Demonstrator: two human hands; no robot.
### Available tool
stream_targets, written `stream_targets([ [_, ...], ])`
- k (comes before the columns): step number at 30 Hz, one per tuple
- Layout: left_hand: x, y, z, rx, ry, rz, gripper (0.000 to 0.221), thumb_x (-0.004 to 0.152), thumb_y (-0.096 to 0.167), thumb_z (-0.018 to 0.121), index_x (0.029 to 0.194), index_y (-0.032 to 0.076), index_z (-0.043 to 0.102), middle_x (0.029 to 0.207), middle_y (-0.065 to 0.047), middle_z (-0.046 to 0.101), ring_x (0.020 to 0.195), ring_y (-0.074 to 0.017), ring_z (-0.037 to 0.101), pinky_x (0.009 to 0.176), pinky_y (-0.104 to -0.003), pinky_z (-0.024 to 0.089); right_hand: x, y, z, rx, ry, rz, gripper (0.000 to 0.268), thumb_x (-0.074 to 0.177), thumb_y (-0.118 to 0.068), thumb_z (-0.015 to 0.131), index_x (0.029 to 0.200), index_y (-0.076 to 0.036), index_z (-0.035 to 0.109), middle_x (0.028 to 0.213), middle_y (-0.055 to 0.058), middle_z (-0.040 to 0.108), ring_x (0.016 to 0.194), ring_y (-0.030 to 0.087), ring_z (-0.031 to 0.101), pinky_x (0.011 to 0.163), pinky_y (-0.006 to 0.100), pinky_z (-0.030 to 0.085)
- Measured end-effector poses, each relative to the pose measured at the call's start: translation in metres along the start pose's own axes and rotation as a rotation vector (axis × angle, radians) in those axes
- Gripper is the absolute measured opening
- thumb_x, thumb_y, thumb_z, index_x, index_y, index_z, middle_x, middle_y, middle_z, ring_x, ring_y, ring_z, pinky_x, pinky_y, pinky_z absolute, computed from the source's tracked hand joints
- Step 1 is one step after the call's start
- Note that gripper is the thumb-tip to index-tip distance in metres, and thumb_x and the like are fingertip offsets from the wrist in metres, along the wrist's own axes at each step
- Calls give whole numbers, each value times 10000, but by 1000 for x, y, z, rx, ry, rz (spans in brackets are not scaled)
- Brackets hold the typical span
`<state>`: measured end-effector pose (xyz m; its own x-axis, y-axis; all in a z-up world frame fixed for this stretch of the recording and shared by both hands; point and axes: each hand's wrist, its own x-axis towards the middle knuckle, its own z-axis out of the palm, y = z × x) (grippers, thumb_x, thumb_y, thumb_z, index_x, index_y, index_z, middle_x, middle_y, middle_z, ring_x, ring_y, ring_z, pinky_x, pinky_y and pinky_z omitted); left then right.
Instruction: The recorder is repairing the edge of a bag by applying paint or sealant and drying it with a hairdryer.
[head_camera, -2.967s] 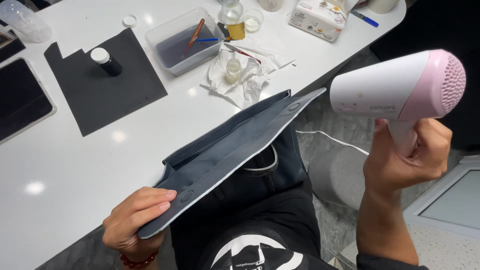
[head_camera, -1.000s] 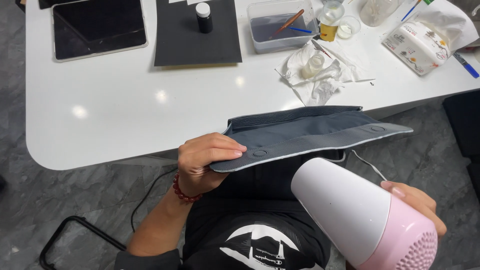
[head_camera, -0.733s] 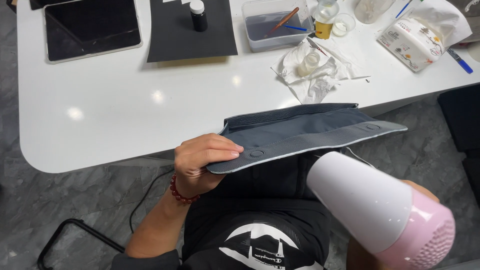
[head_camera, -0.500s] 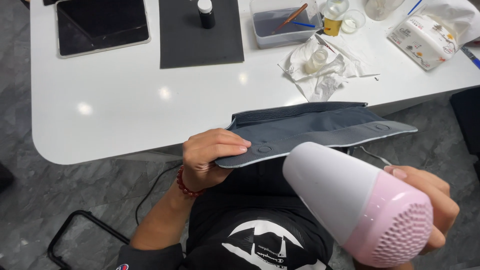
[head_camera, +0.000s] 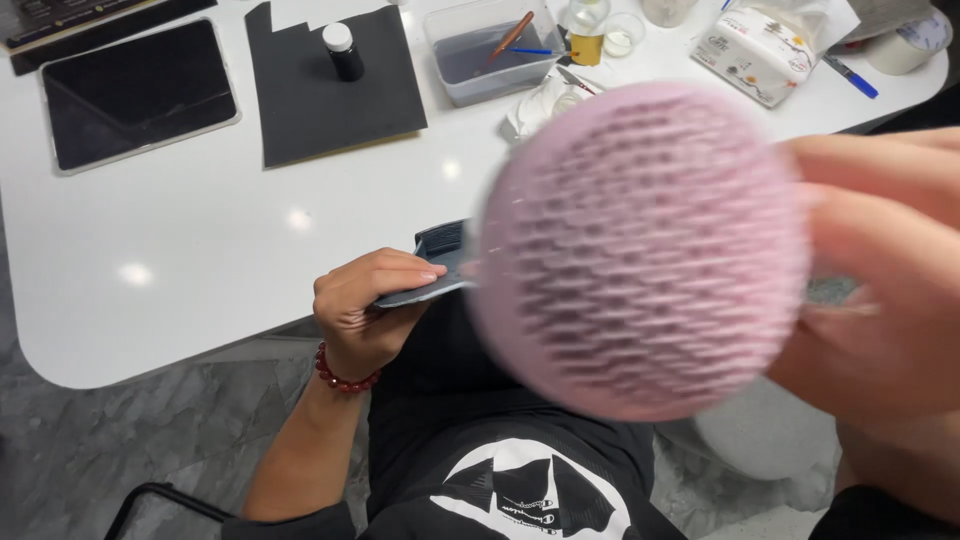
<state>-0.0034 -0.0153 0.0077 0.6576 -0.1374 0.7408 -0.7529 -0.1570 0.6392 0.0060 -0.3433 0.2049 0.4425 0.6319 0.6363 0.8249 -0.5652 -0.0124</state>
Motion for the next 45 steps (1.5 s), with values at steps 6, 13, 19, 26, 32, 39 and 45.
stream_targets([
  [6,-64,-52,-11,113,62,-242,113,821,-18,799,781,18,699,715,-73,714,587,-131,640,547,-232,482,35,-38,2,-199,-40,-117,389,749,-69,859,1094,-33,683,981,77,741,810,240,704,677,396,504],
  [13,8,6,-4,-32,12,-84,204,808,-112,797,960,-5,714,929,-134,760,856,-205,761,754,-275,619,-14,-5,1,-178,-89,-33,465,760,44,847,1163,-4,620,1032,151,689,878,306,682,738,409,545],
  [19,11,9,-5,-29,3,-94,224,792,-118,807,953,6,714,910,-129,762,844,-205,768,753,-263,616,-105,46,-13,-247,-189,198,534,817,42,829,1270,42,547,1085,214,648,875,292,668,729,355,557],
  [26,6,6,-4,-11,19,-97,226,775,-115,813,935,9,715,896,-133,760,834,-206,769,739,-265,627,-97,43,-7,-456,-176,220,461,821,-90,915,1112,0,570,1031,167,639,837,286,643,719,379,513],
  [32,6,6,-3,-14,18,-100,222,776,-113,809,938,4,711,903,-136,760,845,-211,771,743,-267,630,-40,16,24,-350,-42,47,394,841,-255,899,1035,-74,609,951,66,677,782,218,643,651,365,456],
  [39,4,8,-3,7,7,-130,204,806,-119,776,967,-11,712,917,-132,763,825,-201,762,720,-260,615,17,-21,37,-180,47,-50,346,757,-153,884,977,-98,623,890,53,690,731,221,667,633,367,495],
  [45,4,10,-2,-42,18,-119,203,820,-118,760,984,-7,714,942,-142,766,857,-208,769,756,-272,628,1,-14,34,-173,52,-52,373,763,-245,909,937,-78,624,862,74,689,695,229,671,604,372,517],
])
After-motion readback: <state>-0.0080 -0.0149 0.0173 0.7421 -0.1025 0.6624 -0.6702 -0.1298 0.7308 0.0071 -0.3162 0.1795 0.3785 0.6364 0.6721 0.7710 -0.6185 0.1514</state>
